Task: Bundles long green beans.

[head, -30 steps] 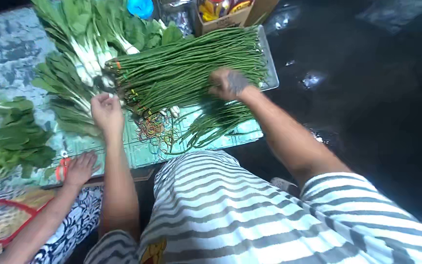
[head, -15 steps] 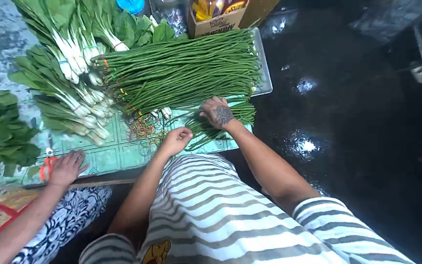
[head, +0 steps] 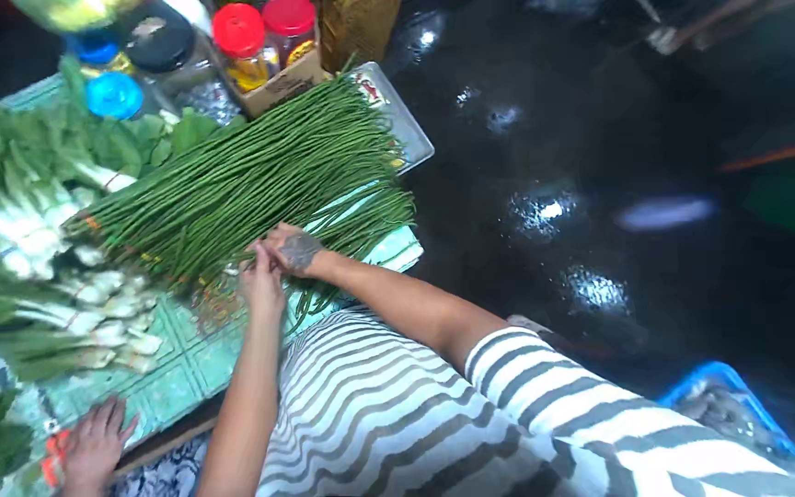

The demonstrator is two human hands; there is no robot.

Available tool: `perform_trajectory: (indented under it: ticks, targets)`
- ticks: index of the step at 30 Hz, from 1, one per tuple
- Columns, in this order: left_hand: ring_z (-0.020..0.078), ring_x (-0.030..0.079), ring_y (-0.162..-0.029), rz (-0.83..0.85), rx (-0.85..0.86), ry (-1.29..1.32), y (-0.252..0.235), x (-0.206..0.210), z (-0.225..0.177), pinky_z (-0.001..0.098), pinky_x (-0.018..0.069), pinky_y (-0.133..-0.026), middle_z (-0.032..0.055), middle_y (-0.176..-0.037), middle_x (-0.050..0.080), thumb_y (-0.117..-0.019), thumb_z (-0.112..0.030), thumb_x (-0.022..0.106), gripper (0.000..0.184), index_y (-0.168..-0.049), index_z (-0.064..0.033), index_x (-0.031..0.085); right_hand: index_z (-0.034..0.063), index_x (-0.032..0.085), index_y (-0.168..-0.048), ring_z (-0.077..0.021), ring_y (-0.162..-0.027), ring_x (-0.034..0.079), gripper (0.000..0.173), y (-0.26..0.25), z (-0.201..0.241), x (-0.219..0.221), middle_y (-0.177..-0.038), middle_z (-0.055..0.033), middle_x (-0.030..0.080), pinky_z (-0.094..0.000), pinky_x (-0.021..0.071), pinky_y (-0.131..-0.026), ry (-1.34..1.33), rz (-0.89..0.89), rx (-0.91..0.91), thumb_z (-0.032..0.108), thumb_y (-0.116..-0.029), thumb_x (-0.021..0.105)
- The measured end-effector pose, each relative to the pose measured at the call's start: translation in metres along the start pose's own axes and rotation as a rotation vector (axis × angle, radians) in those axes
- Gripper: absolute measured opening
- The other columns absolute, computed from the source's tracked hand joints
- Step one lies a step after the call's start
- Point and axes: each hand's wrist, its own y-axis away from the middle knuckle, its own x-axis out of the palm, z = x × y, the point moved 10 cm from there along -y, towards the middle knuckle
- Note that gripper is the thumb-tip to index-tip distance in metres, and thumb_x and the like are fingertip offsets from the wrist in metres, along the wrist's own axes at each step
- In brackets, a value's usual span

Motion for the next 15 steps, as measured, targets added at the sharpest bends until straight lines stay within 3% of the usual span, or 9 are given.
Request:
perform_trajectory:
  ticks: [4, 6, 8, 10, 11, 13, 15]
  targets:
    - [0.0164, 0.067, -0.080, -0.170, 0.101, -0.055, 0.010, -0.035, -0.031, 0.0343, 0.0590, -0.071, 0.0102, -0.096, 0.067, -0.1057, -0.025, 0.058, 0.032, -0.125, 0.0003, 0.053, 0.0141, 0.073, -0.124, -0.0303, -0.123, 0.060, 0.027, -0.009, 0.041, 0.002, -0.124, -0.0089, 0.070, -0.0492, 0.0492, -0.105, -0.130, -0.012, -0.075, 0.015, -0.0991, 0.063]
    - [0.0114, 0.064, -0.072, -0.236, 0.151, -0.073, 0.021, -0.051, -0.050, 0.0285, 0.0567, -0.063, 0.0062, -0.090, 0.065, -0.1071, -0.021, 0.055, 0.026, -0.123, -0.0011, 0.052, 0.0133, 0.072, -0.125, -0.0289, -0.122, 0.060, 0.027, -0.012, 0.064, -0.001, -0.123, -0.0082, 0.070, -0.0452, 0.0484, -0.106, -0.190, -0.030, -0.140, 0.017, -0.1021, 0.059]
    - [0.0072, 0.062, -0.066, -0.242, 0.084, -0.069, 0.024, -0.058, -0.048, 0.0242, 0.0546, -0.058, 0.0012, -0.083, 0.062, -0.1092, -0.023, 0.050, 0.020, -0.120, -0.0060, 0.052, 0.0102, 0.069, -0.130, -0.0299, -0.125, 0.058, 0.031, -0.010, 0.070, -0.002, -0.128, -0.0122, 0.067, -0.0442, 0.0462, -0.109, -0.235, -0.015, -0.168, 0.022, -0.1020, 0.062]
    - [0.0108, 0.065, -0.072, -0.179, -0.052, -0.061, 0.019, -0.066, -0.025, 0.0308, 0.0594, -0.068, 0.0027, -0.086, 0.064, -0.1102, -0.026, 0.046, 0.023, -0.122, -0.0067, 0.051, 0.0093, 0.064, -0.137, -0.0334, -0.132, 0.055, 0.045, 0.000, 0.053, 0.001, -0.138, -0.0171, 0.062, -0.0510, 0.0423, -0.114, -0.274, 0.040, -0.090, 0.024, -0.0955, 0.073]
    - [0.0148, 0.067, -0.077, -0.177, -0.091, -0.046, 0.017, -0.073, -0.015, 0.0350, 0.0607, -0.073, 0.0068, -0.094, 0.065, -0.1096, -0.025, 0.048, 0.028, -0.128, -0.0051, 0.049, 0.0117, 0.066, -0.135, -0.0332, -0.132, 0.056, 0.045, 0.004, 0.038, 0.006, -0.138, -0.0156, 0.062, -0.0530, 0.0426, -0.114, -0.251, 0.069, -0.050, 0.026, -0.0935, 0.075]
    - [0.0193, 0.068, -0.086, -0.227, -0.123, -0.031, 0.015, -0.088, -0.003, 0.0382, 0.0610, -0.078, 0.0111, -0.109, 0.065, -0.1063, -0.024, 0.057, 0.037, -0.138, -0.0053, 0.048, 0.0153, 0.071, -0.127, -0.0344, -0.130, 0.057, 0.035, 0.008, 0.004, 0.022, -0.133, -0.0132, 0.066, -0.0588, 0.0430, -0.111, -0.177, 0.165, 0.036, 0.026, -0.0942, 0.072]
    - [0.0211, 0.069, -0.087, -0.247, -0.132, -0.029, 0.017, -0.094, 0.001, 0.0401, 0.0613, -0.079, 0.0117, -0.112, 0.065, -0.1033, -0.023, 0.063, 0.038, -0.136, -0.0062, 0.050, 0.0186, 0.073, -0.123, -0.0339, -0.129, 0.058, 0.030, 0.011, -0.016, 0.038, -0.130, -0.0108, 0.069, -0.0622, 0.0436, -0.108, -0.123, 0.231, 0.068, 0.033, -0.0987, 0.066]
